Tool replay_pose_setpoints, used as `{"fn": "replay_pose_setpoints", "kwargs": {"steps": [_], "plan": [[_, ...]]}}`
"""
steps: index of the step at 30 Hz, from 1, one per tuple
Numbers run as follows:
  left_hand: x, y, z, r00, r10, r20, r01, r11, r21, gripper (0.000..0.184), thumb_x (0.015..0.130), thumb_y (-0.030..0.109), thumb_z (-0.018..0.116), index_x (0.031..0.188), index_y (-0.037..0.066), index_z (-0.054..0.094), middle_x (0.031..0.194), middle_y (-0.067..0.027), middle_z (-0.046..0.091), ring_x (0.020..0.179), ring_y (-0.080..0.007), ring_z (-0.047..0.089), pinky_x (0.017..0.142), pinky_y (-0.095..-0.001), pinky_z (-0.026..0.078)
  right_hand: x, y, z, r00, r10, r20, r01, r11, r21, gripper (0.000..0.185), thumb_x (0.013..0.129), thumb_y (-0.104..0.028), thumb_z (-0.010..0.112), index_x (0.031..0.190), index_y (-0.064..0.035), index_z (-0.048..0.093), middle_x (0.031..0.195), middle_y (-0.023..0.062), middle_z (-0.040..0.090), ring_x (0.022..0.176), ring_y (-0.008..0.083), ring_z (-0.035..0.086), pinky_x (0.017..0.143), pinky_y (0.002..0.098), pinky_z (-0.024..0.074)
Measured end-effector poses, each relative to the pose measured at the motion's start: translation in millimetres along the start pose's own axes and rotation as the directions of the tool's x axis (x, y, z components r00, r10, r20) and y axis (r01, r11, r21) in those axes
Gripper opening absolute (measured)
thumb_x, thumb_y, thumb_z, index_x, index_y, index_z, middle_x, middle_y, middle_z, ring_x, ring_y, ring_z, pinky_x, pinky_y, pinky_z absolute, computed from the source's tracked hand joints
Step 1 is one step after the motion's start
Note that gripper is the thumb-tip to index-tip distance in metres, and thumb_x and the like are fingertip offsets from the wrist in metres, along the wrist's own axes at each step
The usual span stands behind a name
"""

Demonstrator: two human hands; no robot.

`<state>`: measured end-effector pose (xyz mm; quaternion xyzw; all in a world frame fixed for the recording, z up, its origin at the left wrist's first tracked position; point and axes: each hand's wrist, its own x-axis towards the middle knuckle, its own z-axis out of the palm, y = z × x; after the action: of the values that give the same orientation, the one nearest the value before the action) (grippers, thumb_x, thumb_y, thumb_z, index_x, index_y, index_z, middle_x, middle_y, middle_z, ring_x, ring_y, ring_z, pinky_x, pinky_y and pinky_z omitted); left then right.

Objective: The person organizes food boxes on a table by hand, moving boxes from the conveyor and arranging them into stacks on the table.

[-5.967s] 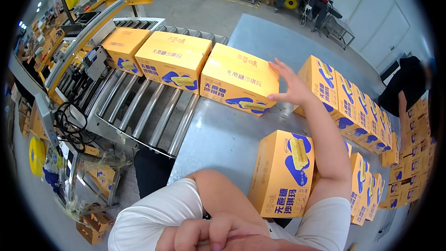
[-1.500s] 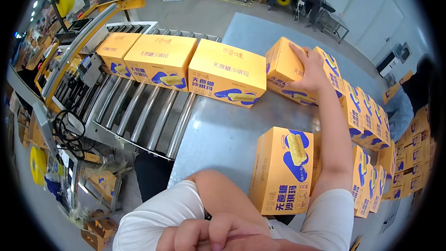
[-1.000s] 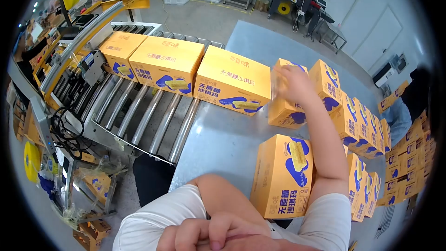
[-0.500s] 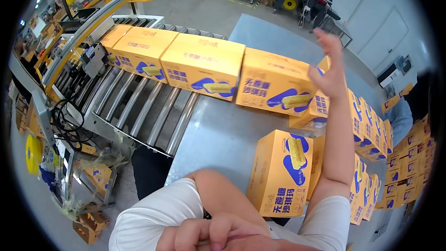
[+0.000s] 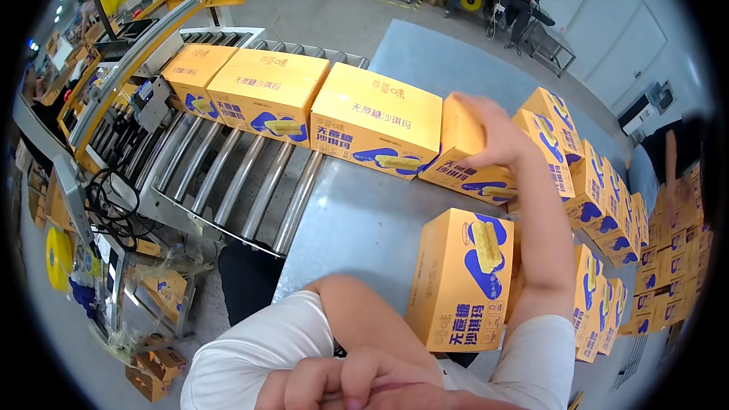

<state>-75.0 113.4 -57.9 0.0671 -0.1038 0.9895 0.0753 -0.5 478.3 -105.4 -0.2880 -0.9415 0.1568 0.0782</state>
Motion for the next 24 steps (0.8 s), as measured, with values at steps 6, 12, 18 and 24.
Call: {"fn": "replay_pose_setpoints", "kwargs": {"steps": [6, 12, 18, 24], "plan": [[9, 1, 2, 1.0, 0.012, -0.002, -0.012, 1.0, -0.021, 0.018, 0.105, 0.027, 0.057, 0.12, 0.023, 0.067, 0.118, 0.0117, 0.065, 0.11, -0.0052, 0.057, 0.087, -0.0286, 0.037, -26, 6, -63, 0.858, -0.043, -0.512, 0.312, 0.836, 0.452, 0.125, 0.056, -0.032, 0.088, 0.163, -0.0136, 0.028, 0.152, 0.0128, 0.048, 0.144, 0.0299, 0.043, 0.121, 0.041, 0.0308], [12, 0, 8, 0.999, 0.036, -0.012, -0.036, 0.999, -0.007, 0.018, 0.105, 0.027, 0.057, 0.119, 0.023, 0.067, 0.117, 0.0115, 0.065, 0.11, -0.0051, 0.057, 0.087, -0.0288, 0.037, -33, 57, -86, 0.812, -0.177, -0.556, 0.402, 0.86, 0.314, 0.051, 0.073, -0.029, 0.084, 0.114, -0.006, 0.062, 0.131, 0.0139, 0.056, 0.12, 0.0247, 0.052, 0.101, 0.0384, 0.0437], [15, -11, 31, 0.976, 0.131, -0.176, -0.137, 0.99, -0.025, 0.014, 0.104, 0.026, 0.058, 0.114, 0.022, 0.066, 0.11, 0.0125, 0.064, 0.104, -0.0046, 0.056, 0.084, -0.0274, 0.038, -19, 27, -61, 0.913, 0.245, -0.326, -0.17, 0.955, 0.243, 0.033, 0.08, -0.031, 0.082, 0.088, -0.0029, 0.067, 0.114, 0.016, 0.064, 0.103, 0.0222, 0.056, 0.089, 0.0373, 0.0458], [10, -13, 38, 0.949, 0.156, -0.273, -0.137, 0.987, 0.087, 0.009, 0.103, 0.026, 0.058, 0.109, 0.022, 0.063, 0.102, 0.0137, 0.062, 0.097, -0.0043, 0.056, 0.081, -0.0259, 0.038, 3, 17, -2, 0.92, -0.115, -0.376, -0.076, 0.887, -0.456, 0.051, 0.083, -0.041, 0.079, 0.121, -0.0089, 0.072, 0.116, 0.0165, 0.072, 0.114, 0.033, 0.065, 0.101, 0.0448, 0.0486]]}}
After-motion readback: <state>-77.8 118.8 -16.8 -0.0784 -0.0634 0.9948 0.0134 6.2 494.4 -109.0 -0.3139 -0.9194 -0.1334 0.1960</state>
